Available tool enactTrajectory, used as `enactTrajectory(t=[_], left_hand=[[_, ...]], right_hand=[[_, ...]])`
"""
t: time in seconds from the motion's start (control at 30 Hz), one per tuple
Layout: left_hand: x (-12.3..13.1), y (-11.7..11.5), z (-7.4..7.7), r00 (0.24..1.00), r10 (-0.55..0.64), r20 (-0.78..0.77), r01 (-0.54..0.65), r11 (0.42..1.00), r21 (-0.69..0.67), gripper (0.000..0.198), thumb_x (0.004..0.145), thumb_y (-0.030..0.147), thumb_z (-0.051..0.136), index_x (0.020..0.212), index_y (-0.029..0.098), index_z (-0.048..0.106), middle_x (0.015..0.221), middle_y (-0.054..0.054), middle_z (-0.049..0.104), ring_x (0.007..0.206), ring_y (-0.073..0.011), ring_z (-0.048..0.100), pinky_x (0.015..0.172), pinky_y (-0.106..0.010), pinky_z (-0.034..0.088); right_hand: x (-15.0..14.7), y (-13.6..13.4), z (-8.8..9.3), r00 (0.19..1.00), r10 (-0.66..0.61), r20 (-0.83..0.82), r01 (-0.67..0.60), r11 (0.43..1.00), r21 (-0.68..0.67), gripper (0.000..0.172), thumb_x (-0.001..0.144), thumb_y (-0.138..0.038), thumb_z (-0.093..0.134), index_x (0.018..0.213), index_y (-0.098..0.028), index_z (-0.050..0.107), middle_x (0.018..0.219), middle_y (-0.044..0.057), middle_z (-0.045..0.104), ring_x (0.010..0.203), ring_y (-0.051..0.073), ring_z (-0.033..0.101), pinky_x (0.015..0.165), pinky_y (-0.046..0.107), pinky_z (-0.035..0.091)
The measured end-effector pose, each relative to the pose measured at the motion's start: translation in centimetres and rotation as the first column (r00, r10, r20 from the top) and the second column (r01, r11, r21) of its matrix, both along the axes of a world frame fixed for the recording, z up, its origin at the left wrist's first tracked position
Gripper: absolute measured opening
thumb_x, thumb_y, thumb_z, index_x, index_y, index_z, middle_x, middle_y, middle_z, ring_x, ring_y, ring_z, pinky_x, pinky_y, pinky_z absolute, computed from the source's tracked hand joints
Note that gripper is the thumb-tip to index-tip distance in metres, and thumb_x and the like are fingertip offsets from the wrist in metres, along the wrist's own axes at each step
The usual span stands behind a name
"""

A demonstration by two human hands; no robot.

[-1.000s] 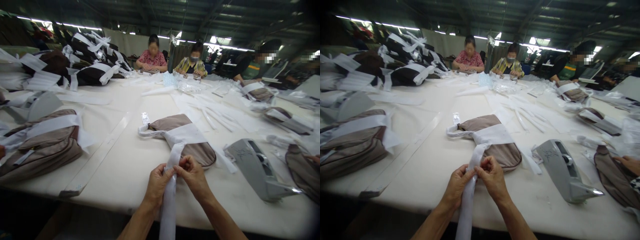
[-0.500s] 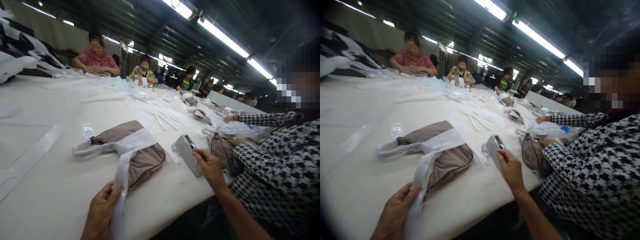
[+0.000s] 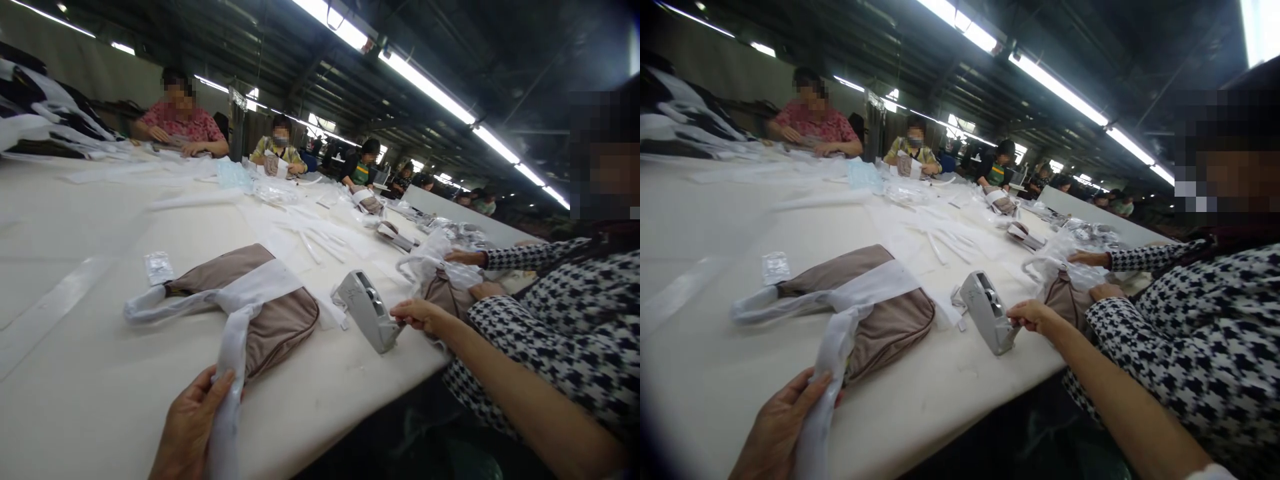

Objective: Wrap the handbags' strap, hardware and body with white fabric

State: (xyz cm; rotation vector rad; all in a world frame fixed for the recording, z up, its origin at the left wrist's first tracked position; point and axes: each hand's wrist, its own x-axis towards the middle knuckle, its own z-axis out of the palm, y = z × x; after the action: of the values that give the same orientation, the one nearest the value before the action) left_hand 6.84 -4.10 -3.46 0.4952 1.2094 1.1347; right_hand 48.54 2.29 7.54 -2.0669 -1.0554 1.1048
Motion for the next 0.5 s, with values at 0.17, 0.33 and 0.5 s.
enactTrajectory(t=[0.17,0.33,0.5], left_hand=[[0.2,0.2,0.1,0.999,0.034,0.032,-0.034,0.999,-0.018,0.051,0.05,0.04,0.078,0.091,0.017,0.058,0.057,0.002,0.061,0.047,-0.0097,0.053,0.041,-0.014,0.042],[0.4,0.4,-0.2,0.997,0.057,0.056,-0.056,0.998,-0.017,0.048,0.05,0.038,0.078,0.088,0.017,0.058,0.058,0.003,0.061,0.047,-0.0091,0.054,0.042,-0.014,0.043],[0.4,-0.2,0.4,0.999,0.03,0.034,-0.032,0.996,0.087,0.038,0.06,0.04,0.072,0.084,0.014,0.057,0.057,0.003,0.056,0.046,-0.0074,0.05,0.04,-0.014,0.038]], right_hand=[[1.1,-3.2,1.5,1.0,-0.025,-0.016,0.025,1.0,0.01,0.023,0.055,-0.03,0.069,0.055,-0.015,0.052,0.046,-0.004,0.046,0.034,0.001,0.024,0.032,0.014,0.009],[2.1,-5.8,-0.9,0.995,-0.085,0.051,0.083,0.996,0.025,0.03,0.054,-0.04,0.067,0.059,-0.016,0.051,0.049,-0.005,0.044,0.036,0.003,0.025,0.034,0.016,0.01],[1.5,-7.5,-5.9,0.982,-0.069,0.176,0.063,0.997,0.041,0.036,0.054,-0.048,0.065,0.048,-0.019,0.044,0.038,-0.007,0.029,0.033,0.004,0.021,0.035,0.019,0.012]])
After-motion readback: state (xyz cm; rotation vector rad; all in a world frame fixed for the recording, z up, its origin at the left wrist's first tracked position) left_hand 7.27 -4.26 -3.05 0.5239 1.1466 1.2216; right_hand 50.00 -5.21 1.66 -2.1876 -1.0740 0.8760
